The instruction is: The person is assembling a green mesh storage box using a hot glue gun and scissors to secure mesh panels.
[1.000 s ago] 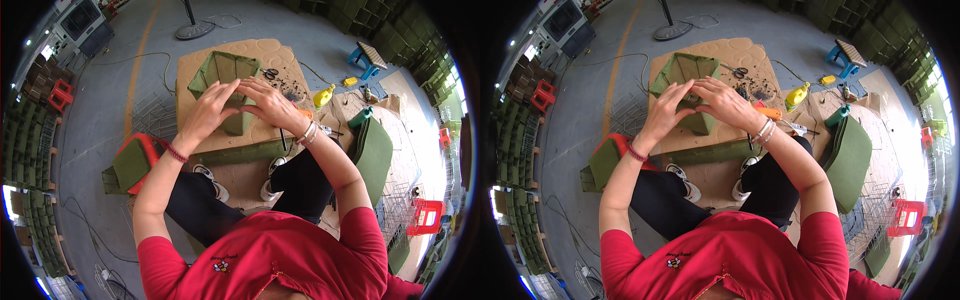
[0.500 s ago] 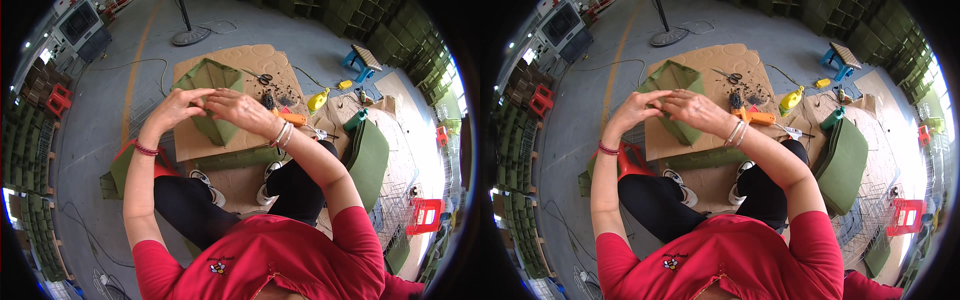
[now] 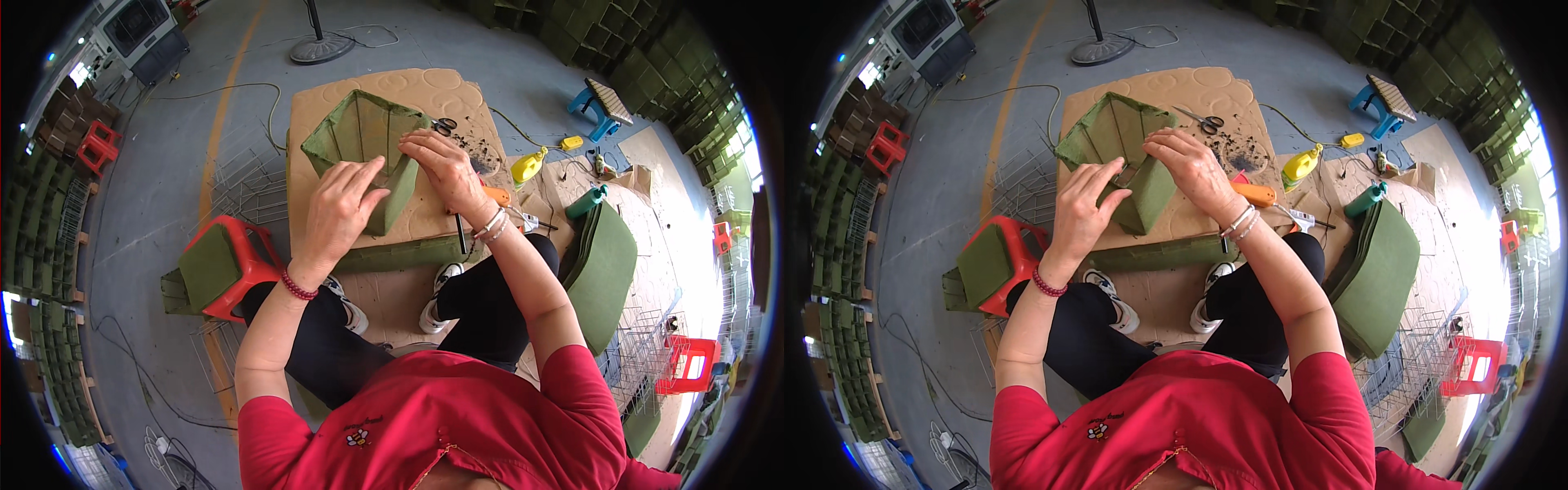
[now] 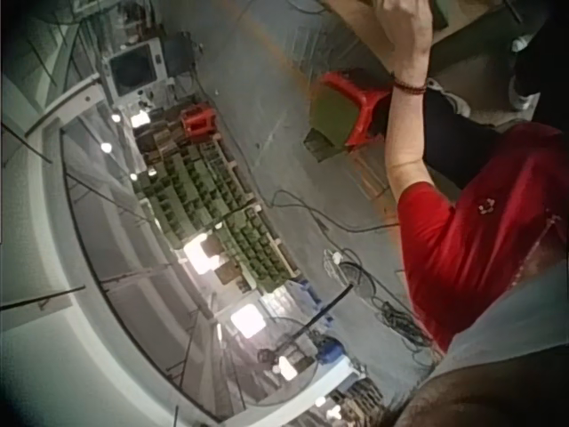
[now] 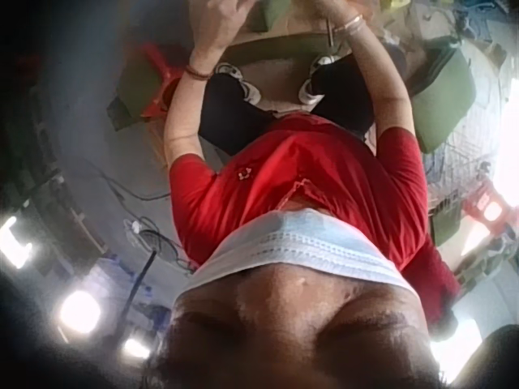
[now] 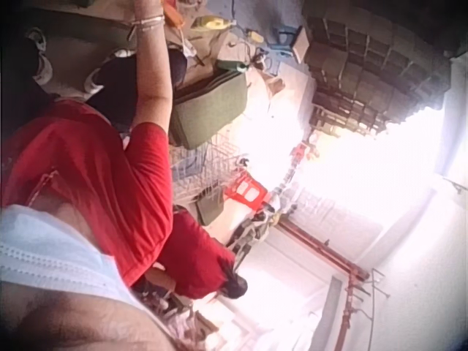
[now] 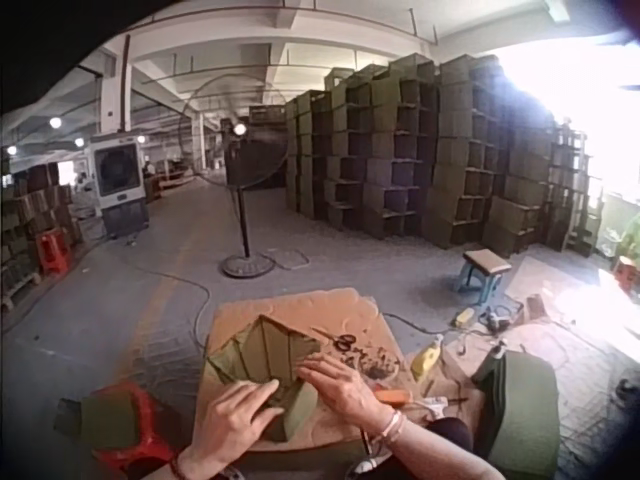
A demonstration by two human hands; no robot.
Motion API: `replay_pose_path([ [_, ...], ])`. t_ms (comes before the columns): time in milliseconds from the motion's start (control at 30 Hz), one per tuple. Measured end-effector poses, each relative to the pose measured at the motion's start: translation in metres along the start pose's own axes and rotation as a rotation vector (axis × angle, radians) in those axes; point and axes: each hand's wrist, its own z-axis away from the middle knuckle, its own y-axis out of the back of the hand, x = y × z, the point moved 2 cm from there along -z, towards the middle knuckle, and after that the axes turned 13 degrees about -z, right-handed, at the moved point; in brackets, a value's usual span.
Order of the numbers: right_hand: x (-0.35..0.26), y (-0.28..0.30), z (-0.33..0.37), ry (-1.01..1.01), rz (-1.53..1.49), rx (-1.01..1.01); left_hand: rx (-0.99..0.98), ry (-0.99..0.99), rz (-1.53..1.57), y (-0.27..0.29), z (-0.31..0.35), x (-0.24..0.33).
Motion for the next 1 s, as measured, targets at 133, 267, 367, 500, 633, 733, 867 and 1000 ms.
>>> replay_pose_path([
  [133, 0.005, 0.004, -0.001, 0.035, 0.044, -0.072, -0.004, 0.011, 0.007, -0.007, -0.002, 0.014],
  [267, -0.001, 0.005, -0.019, 0.114, 0.048, -0.206, 0.011, -0.022, -0.074, -0.008, -0.002, 0.001],
  [367, -0.003, -0.001, -0.029, 0.122, 0.097, -0.294, -0.118, 0.081, 0.18, 0.005, -0.015, -0.029],
  [500, -0.016, -0.032, -0.035, 0.152, 0.187, -0.296, -0.219, 0.059, 0.137, 0.016, -0.006, -0.063],
  [633, -0.015, -0.041, -0.041, 0.262, 0.24, -0.103, -0.044, 0.074, 0.014, 0.006, -0.004, -0.035],
  [733, -0.02, -0.022, -0.045, 0.277, 0.129, 0.041, 0.042, 0.139, 0.016, -0.003, -0.003, -0.027],
  [867, -0.001, 0.018, -0.031, -0.227, -0.039, 0.178, 0.041, 0.12, -0.025, -0.022, -0.016, -0.019],
  [1000, 0.012, 0.022, -0.022, -0.418, -0.186, 0.051, 0.019, 0.048, 0.019, -0.028, -0.024, -0.04],
])
